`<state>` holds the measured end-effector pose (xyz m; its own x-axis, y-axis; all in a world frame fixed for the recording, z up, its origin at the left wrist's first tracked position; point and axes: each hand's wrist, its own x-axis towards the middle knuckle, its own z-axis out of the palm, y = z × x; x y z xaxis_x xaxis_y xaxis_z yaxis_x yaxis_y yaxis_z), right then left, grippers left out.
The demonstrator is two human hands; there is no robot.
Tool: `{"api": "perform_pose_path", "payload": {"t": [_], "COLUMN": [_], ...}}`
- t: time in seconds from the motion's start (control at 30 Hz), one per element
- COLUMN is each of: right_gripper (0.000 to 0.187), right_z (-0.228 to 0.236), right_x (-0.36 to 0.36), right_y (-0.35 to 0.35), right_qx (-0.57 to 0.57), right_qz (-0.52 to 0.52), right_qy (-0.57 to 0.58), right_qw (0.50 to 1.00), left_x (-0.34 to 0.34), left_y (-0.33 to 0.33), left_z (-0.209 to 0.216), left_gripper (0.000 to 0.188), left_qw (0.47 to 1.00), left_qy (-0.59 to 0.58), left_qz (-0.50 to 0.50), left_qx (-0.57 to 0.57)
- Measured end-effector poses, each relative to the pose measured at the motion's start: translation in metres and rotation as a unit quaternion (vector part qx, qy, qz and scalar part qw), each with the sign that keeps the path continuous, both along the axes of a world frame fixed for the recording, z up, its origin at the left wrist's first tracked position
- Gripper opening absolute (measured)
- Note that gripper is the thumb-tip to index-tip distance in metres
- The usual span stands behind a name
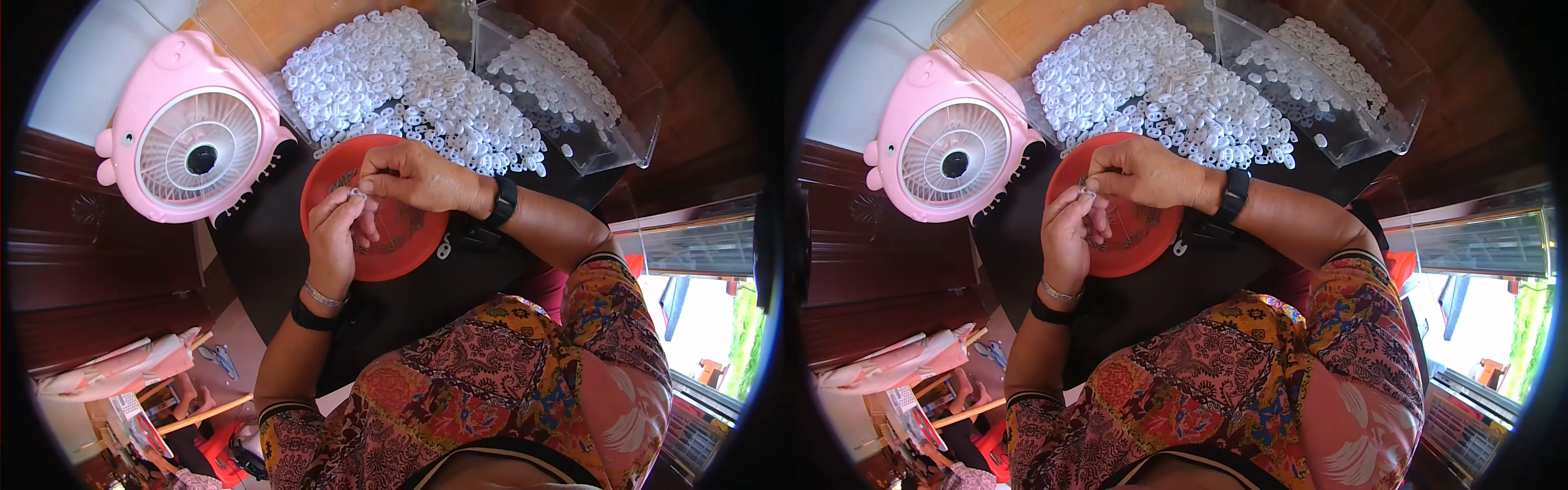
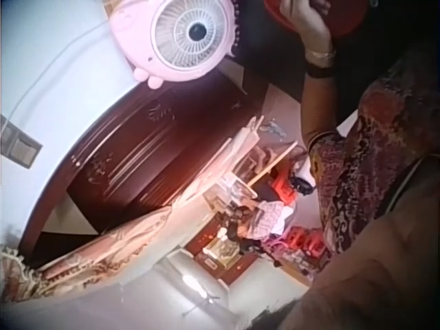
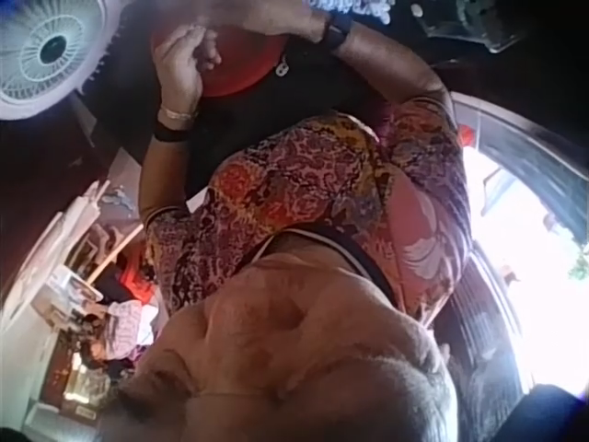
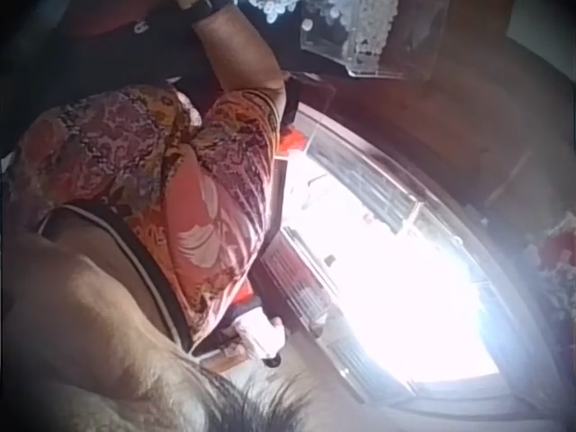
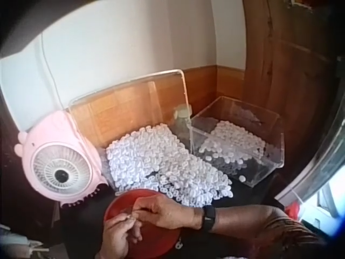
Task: Assembling small white plastic components by hand on a workspace.
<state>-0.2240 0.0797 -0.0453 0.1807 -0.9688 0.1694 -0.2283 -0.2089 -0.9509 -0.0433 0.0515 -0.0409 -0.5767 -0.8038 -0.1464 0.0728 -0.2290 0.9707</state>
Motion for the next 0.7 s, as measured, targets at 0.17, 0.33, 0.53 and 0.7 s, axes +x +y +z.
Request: {"api": "perform_pose_path", "payload": {"t": [0.17,0.33,0.53,0.7], "right_gripper": [0.02,0.016,0.01,0.011], "right_z": [0.0033,0.0046,0.0022,0.0017], "right_x": [-0.0059,-0.0051,-0.0055,-0.0065], "right_y": [-0.0046,-0.0032,-0.0025,-0.0014], "right_qx": [0.022,0.015,0.007,-0.027], "right_qz": [0.039,0.048,0.033,0.016], "right_qy": [-0.047,-0.083,-0.032,0.057], "right_qw": [0.998,0.995,0.999,0.998], "left_x": [0.0048,0.005,0.0024,0.0049], "left_y": [-0.0025,-0.0044,-0.0031,-0.0035], "left_z": [0.0039,0.0014,0.0027,0.0071], "left_gripper": [0.026,0.026,0.026,0.026], "left_qw": [0.999,1.0,0.999,0.993], "left_qy": [-0.031,-0.022,-0.038,-0.095], "left_qz": [-0.01,-0.011,-0.024,-0.068], "left_qx": [-0.002,0.006,-0.001,-0.035]}}
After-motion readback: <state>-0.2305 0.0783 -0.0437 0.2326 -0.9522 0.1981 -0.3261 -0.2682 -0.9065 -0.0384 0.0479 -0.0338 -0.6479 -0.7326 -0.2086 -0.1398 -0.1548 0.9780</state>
